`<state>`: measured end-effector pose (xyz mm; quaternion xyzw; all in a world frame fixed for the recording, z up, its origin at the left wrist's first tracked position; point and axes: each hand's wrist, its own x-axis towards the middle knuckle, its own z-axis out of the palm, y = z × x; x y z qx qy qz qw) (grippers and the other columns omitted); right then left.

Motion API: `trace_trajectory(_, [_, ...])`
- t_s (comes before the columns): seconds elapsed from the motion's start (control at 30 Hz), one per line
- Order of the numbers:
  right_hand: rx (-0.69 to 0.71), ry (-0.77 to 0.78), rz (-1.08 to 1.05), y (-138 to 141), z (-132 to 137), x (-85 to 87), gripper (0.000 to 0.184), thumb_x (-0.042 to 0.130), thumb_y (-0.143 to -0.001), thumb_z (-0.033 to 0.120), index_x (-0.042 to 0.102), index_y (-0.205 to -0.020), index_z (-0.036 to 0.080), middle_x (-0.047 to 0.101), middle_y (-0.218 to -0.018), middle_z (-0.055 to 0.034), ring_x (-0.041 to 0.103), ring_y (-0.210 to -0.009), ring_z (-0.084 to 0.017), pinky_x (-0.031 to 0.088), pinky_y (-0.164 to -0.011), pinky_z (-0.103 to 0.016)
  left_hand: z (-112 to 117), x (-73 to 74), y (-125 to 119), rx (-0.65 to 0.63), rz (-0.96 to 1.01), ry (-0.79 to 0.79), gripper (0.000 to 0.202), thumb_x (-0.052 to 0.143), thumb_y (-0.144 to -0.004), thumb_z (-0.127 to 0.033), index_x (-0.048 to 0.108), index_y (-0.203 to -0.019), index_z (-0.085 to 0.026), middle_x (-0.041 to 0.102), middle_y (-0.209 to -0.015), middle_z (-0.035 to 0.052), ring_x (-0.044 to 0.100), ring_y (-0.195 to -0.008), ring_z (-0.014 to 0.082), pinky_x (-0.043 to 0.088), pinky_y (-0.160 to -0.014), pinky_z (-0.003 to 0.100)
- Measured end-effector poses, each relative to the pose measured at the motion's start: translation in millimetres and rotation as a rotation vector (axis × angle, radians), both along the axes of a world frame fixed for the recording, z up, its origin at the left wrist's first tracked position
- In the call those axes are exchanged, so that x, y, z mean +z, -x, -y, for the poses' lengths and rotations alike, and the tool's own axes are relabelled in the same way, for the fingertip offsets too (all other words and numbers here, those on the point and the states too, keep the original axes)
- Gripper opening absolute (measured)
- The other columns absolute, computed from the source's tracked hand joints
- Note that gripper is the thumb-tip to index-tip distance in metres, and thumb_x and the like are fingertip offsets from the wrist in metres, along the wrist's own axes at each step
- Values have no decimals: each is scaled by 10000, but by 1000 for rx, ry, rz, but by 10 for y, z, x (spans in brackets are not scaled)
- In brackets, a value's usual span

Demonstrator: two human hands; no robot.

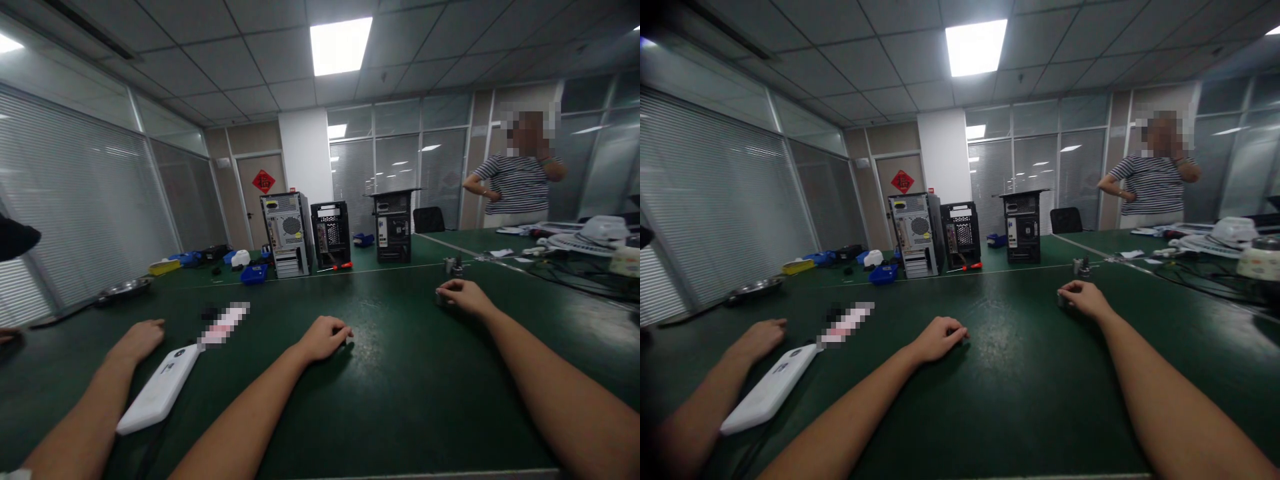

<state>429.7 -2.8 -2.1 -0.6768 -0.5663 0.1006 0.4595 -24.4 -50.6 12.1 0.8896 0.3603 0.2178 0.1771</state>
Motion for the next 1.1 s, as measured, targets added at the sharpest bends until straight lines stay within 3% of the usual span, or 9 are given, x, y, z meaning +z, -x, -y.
trace_trajectory(0.27, [35, 69, 125, 19, -42, 50, 222, 716, -703, 434, 670, -726, 218, 736, -805, -72, 688, -777, -258, 539, -717, -370, 16, 13, 2, 1, 2, -11, 391, 463, -997, -382, 785, -964, -164, 750, -893, 43, 640, -800, 151, 419, -725, 220])
trace_trajectory(0.53, [6, 144, 222, 3, -68, 12, 194, 617, -753, 378, 709, -826, 223, 745, -871, -52, 679, -830, -241, 500, -743, -343, 32, 43, 2, 5, -18, 3, 397, 456, -1001, -390, 782, -985, -163, 748, -889, 43, 633, -806, 155, 421, -727, 221])
trace_trajectory(0.9, [-35, 103, 319, -144, -116, -111, 382, 563, -848, 433, 764, -1114, 246, 767, -1008, -73, 700, -935, -278, 517, -816, -371, 18, 18, -2, 10, 6, 17, 431, 443, -1000, -432, 770, -1022, -152, 748, -883, 47, 634, -784, 159, 431, -706, 228])
trace_trajectory(1.1, [77, 83, 224, -120, -97, -158, 456, 632, -826, 502, 735, -1178, 231, 754, -1112, -79, 693, -1024, -276, 522, -907, -376, 24, 32, 5, 8, 17, 19, 417, 457, -990, -425, 771, -1026, -152, 751, -888, 48, 639, -786, 162, 435, -712, 233])
